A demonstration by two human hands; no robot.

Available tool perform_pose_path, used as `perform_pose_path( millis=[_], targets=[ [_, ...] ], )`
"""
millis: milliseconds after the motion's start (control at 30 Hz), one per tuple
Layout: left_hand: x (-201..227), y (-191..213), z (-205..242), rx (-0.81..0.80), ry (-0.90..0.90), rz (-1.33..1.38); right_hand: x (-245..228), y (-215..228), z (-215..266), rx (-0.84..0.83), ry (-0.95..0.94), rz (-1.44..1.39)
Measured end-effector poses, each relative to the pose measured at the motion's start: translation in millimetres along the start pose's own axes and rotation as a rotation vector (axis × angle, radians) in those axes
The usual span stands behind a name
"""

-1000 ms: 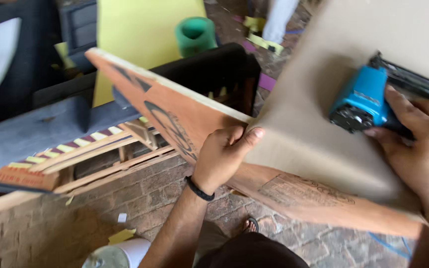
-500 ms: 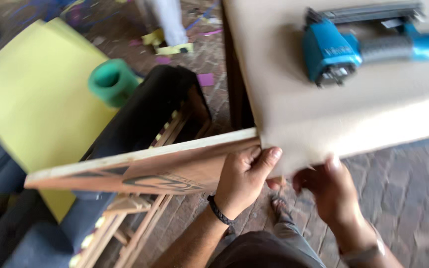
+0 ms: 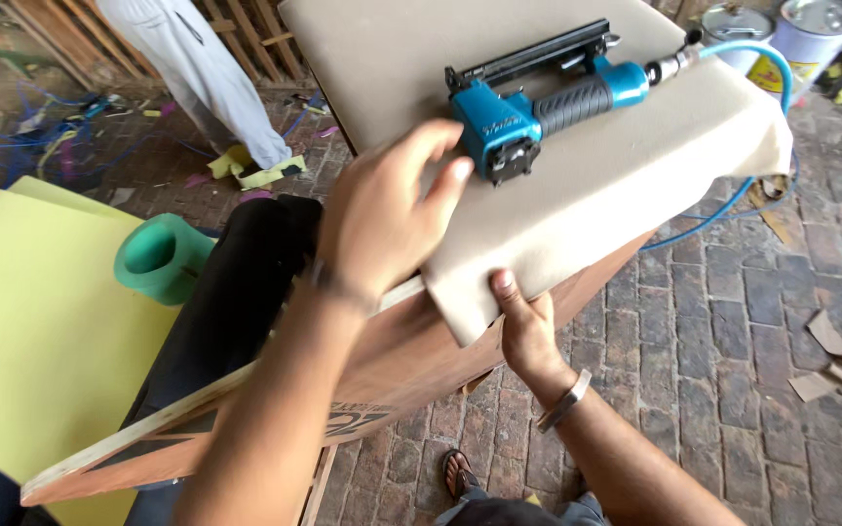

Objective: The person staples beige fabric onto a wooden furniture frame using a pneumatic staple gun, then trims excess fabric with scissors. The person works on multiple edges and corners, smoothing the fabric before stapling.

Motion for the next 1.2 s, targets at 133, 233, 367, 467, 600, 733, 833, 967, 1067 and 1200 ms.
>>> perform_pose_path(
  millis=[133,233,367,467,600,733,833,967,1067,1200],
  targets=[
    [-6,-50,-41,-0.089,-0.202,-0.354,8,4,1,-0.07,-0.026,0.058],
    [-26,-79,-31,-0.225,-0.032,-0.198,13,6,-3,-0.07,-0.026,-0.025],
    [-53,-87,-29,-0.191,0.04,-0.292,20,-14,-23,-0.119,-0.036,0.065],
    [-62,-87,-34,-0.231,-0.007,-0.447,12,-17,-37,-0.153,-0.055,0.12],
    [-68,-86,-37,-0.3,-0.025,-0.589,-5,0,-51,-0.071,-0.105,-0.016],
    [-64,-87,-29,-0.295,-0.02,-0.587,-11,1,-58,-0.091,-0.003,0.044],
    [-50,-89,-15,-0.197,-0.035,-0.662,-15,-3,-59,-0.224,0.382,0.091],
    [-31,-85,3,-0.149,-0.107,-0.798,-10,8,-58,-0.351,0.379,0.241],
    [-24,-80,0,-0.189,-0.096,-0.752,-7,12,-66,-0.396,0.373,0.204],
    [-14,-76,-4,-0.199,-0.061,-0.711,-19,13,-60,-0.366,-0.041,0.181]
  ],
)
Point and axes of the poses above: each hand's wrist, its own z-axis away from the middle knuckle, its own y-axis out of the back of the hand, x = y × z, the point moved 2 cm from there along -z, towards the middle knuckle, and after that the axes turned 11 degrees about -z, right-handed, at the moved point
